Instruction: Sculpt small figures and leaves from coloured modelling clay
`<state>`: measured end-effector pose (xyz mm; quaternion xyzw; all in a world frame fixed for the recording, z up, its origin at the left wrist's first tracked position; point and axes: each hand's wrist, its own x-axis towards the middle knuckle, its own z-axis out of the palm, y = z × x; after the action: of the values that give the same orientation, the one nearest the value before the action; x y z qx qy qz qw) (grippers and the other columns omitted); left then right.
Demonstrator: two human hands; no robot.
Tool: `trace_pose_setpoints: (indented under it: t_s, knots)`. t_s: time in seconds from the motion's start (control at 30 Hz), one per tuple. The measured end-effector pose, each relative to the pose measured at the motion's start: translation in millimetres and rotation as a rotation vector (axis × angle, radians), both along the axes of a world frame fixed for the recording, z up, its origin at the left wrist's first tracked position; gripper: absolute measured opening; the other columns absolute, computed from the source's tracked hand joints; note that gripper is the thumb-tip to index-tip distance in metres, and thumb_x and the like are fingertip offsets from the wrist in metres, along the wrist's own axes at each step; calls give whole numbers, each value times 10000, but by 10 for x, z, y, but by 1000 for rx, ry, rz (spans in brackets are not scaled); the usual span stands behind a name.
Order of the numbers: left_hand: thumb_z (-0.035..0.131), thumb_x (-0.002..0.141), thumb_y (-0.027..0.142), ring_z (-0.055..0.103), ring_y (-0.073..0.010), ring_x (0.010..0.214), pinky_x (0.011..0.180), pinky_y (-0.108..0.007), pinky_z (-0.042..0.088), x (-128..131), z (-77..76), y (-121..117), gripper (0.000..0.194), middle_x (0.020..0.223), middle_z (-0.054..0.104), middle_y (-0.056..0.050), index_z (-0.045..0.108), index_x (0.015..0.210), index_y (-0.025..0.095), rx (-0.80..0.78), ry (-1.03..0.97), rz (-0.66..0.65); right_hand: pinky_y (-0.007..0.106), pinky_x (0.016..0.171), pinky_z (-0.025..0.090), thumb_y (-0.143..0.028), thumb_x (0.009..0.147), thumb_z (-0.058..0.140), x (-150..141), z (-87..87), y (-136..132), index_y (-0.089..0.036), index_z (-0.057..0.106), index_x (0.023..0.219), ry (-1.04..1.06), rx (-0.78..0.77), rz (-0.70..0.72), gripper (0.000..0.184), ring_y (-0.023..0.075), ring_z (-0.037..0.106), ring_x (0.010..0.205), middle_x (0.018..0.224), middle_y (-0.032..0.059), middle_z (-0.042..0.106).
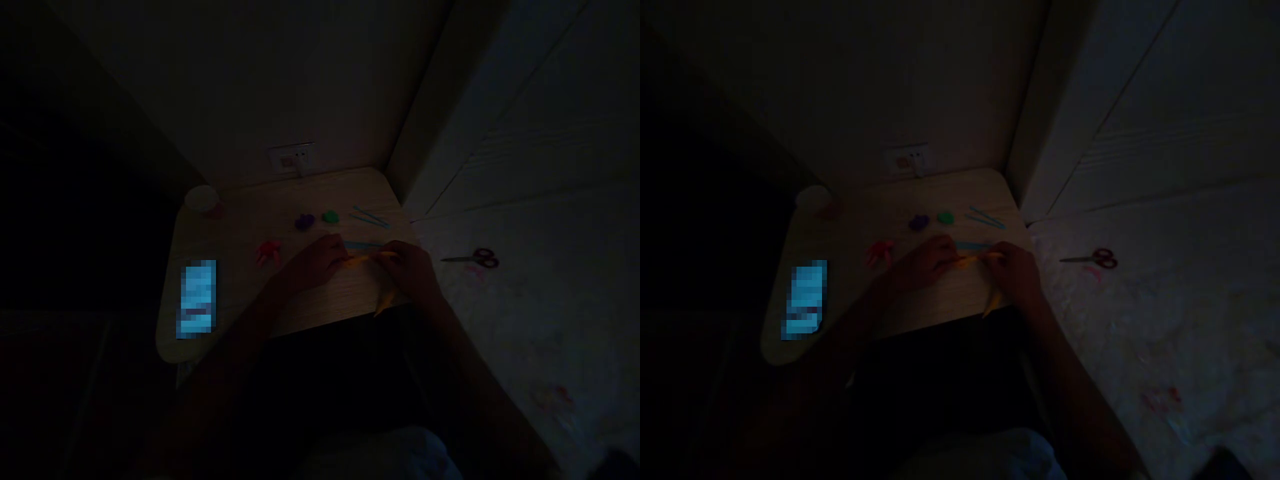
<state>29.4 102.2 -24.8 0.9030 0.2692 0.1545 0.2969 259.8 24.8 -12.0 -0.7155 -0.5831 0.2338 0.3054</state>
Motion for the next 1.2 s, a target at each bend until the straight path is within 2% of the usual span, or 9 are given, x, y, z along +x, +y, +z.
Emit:
trace_pose_setpoints:
  t_s: [0.17,0.33,0.5,0.63,0.73,0.8,0.87,1.0,1.2]
  knots:
    - [544,920,114,590,-234,1095,1010,-407,492,22,-36,-14,197,1129,620,-99,702,1015,182,5,-34,-3,277,621,445,-411,834,697,52,-51,7,-184,772,861,3,5,52,241,204,672,701,780,55,771]
    - [545,864,84,590,-245,1109,1029,-418,488,8,-7,-56,197,1110,639,-93,647,991,194,-3,-22,-10,283,669,481,-384,814,680,42,-23,-61,-190,744,858,100,-22,135,209,208,687,743,819,58,775]
    - [525,794,53,579,-262,1161,1070,-463,475,-38,27,-164,350,1176,650,-96,607,1096,208,-3,-44,67,275,644,469,-353,803,670,6,6,-123,-192,733,832,114,-90,204,175,197,669,705,788,48,761]
    - [540,731,31,582,-269,1185,1079,-465,469,-57,9,-230,452,1203,662,-90,620,1136,215,10,-64,72,272,660,479,-337,804,695,-24,-24,-129,-189,741,861,132,-123,248,165,202,687,732,808,45,769]
    - [551,826,72,590,-264,1188,1084,-453,464,-54,-30,-246,335,1215,680,-100,651,1119,203,18,-112,56,267,658,476,-302,803,711,-50,-49,-131,-188,752,876,109,-132,271,142,199,695,730,809,39,775]
    - [533,941,154,595,-255,1183,1089,-449,461,-47,-57,-257,218,1214,690,-104,671,1103,199,17,-141,69,267,654,476,-285,803,724,-71,-57,-137,-188,757,895,93,-131,275,138,197,700,721,823,39,782]
    - [513,1008,231,603,-246,1164,1083,-443,466,-38,-80,-276,193,1191,696,-99,688,1085,203,9,-151,100,267,660,485,-286,815,730,-93,-57,-146,-192,759,906,102,-131,291,134,200,712,736,842,41,790]
    - [541,998,221,607,-238,1183,1078,-423,480,-17,-115,-329,186,1180,688,-89,707,1081,212,-23,-166,158,271,705,511,-281,831,736,-123,-50,-160,-210,765,902,143,-147,345,105,207,739,803,892,34,804]
    - [540,966,159,636,-238,1165,1081,-442,479,10,-163,-345,209,1188,729,-86,714,1070,212,-31,-230,142,284,704,504,-310,821,717,-80,-22,-146,-195,748,944,118,-123,288,171,211,717,790,908,49,794]
